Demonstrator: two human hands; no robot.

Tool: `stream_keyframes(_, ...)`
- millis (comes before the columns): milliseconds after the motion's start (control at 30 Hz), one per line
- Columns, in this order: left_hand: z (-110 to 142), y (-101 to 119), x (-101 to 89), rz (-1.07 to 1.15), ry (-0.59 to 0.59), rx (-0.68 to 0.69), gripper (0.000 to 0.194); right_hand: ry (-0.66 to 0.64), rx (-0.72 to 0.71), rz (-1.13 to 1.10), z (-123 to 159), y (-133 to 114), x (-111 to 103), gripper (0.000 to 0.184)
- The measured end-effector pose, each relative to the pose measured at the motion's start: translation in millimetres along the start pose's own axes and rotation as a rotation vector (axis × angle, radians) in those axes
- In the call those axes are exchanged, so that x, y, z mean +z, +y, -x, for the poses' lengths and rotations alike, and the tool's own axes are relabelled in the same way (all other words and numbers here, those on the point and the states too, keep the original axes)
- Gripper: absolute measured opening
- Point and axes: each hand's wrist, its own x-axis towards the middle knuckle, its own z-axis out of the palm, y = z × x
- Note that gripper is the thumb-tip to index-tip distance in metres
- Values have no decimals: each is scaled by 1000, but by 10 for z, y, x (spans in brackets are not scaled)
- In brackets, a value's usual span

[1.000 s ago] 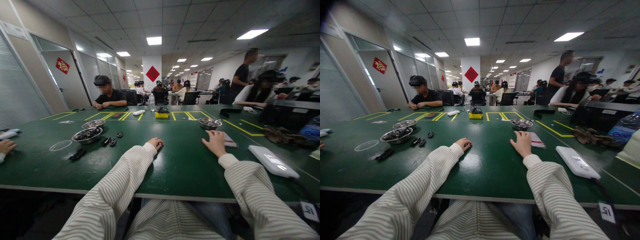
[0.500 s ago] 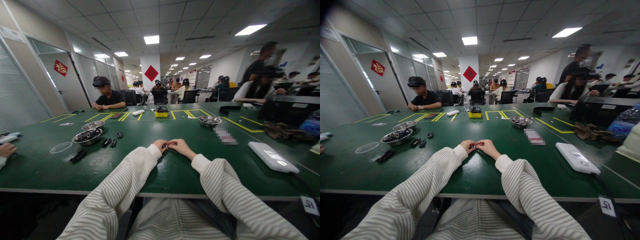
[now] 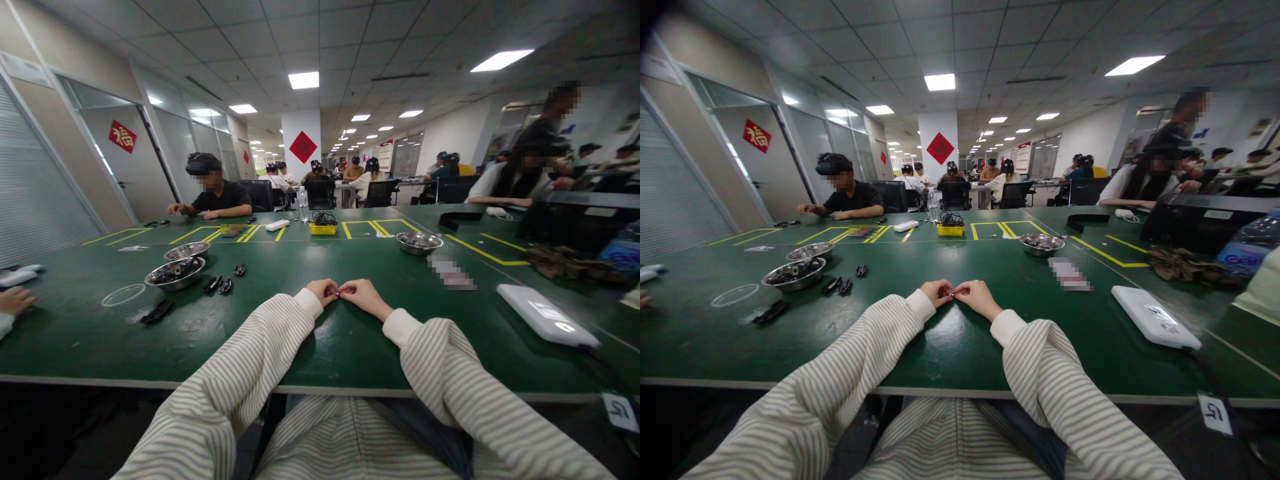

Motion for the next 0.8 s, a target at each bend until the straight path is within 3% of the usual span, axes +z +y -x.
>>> stream_keyframes(167,1,8,-3,13,9,-26,22,7,-86,134,17,-21,-12,13)
stream_keyframes(433,8,14,-23,16,-13,-12,21,-40,-209,161,3,21,-5,16)
stream_keyframes(800,-30,-92,20,60,-14,-29,24,-23,-58,12,-3,4,-21,12)
